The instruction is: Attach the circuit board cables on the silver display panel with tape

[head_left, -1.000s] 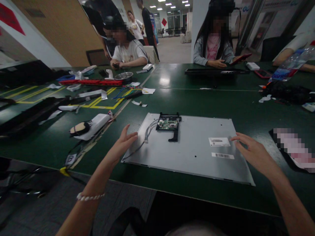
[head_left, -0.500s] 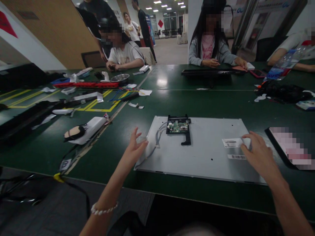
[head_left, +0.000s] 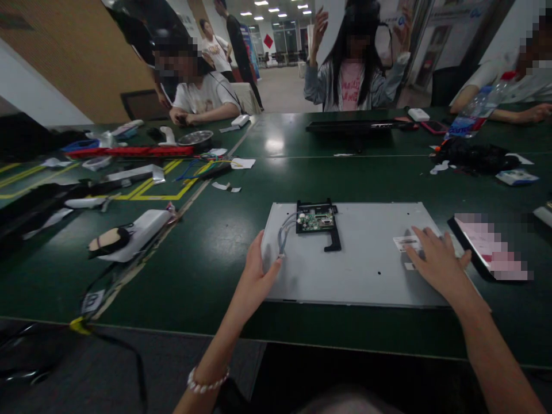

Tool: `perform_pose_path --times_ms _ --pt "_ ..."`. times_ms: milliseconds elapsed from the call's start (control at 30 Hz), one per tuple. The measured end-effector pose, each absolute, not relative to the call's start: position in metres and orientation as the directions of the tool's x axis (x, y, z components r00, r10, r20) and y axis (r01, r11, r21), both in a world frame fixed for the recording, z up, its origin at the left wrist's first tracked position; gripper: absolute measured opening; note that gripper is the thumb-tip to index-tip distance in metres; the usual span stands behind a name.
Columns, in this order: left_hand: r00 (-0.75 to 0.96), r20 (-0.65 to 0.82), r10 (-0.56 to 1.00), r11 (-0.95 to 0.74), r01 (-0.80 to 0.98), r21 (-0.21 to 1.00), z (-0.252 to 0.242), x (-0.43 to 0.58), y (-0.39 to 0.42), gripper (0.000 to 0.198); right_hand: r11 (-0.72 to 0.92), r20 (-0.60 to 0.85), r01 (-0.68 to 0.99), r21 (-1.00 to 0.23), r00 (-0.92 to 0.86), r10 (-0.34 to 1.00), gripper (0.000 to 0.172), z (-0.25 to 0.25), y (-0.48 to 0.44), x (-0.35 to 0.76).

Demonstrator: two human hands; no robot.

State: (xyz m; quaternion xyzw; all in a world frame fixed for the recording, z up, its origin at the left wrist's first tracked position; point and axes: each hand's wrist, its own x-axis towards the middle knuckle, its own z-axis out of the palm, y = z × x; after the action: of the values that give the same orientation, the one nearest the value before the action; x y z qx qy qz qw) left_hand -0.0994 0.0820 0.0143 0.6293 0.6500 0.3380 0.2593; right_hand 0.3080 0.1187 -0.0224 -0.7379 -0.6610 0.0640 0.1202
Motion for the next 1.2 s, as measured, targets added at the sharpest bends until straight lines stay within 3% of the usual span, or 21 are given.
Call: perform_pose_path --times_ms 167,267,400,500,633,800,967,1200 --pt "-0.021 0.158 0.987 -0.09 0.745 0.661 0.007 -0.09 0.081 0.073 -0.062 0.135 0.972 -0.226 0.094 0.986 0.054 -0.023 0.12 0.299" --pt "-0.027 0.157 0.987 -0.078 0.78 0.621 0.008 -0.089 0.08 0.072 0.003 0.171 0.965 -0.264 0.044 0.984 0.05 -0.02 0.119 0.289" --pt "-0.037 0.108 0.993 -0.026 0.851 0.524 0.029 -0.088 0.082 0.067 0.211 0.158 0.872 -0.441 -0.156 0.975 0.045 -0.001 0.119 0.268" --pt "0.056 0.111 0.992 -0.101 0.881 0.462 0.057 -0.085 0.1 0.064 0.37 0.162 0.731 -0.574 -0.342 0.926 0.041 0.019 0.13 0.249" --pt "0.292 0.093 0.952 -0.297 0.798 0.524 0.084 -0.077 0.153 0.075 0.465 0.216 0.662 -0.587 -0.426 0.879 0.039 0.029 0.164 0.225" --pt "0.472 0.04 0.881 -0.404 0.707 0.581 0.071 -0.075 0.214 0.099 0.485 0.289 0.653 -0.581 -0.391 0.874 0.043 0.001 0.2 0.211" --pt "0.528 -0.013 0.849 -0.423 0.696 0.58 0.041 -0.085 0.223 0.105 0.535 0.315 0.65 -0.54 -0.433 0.844 0.046 -0.019 0.202 0.213" --pt "0.504 0.101 0.858 -0.455 0.653 0.605 0.034 -0.085 0.219 0.103 0.511 0.316 0.64 -0.573 -0.403 0.859 0.049 -0.019 0.2 0.213"
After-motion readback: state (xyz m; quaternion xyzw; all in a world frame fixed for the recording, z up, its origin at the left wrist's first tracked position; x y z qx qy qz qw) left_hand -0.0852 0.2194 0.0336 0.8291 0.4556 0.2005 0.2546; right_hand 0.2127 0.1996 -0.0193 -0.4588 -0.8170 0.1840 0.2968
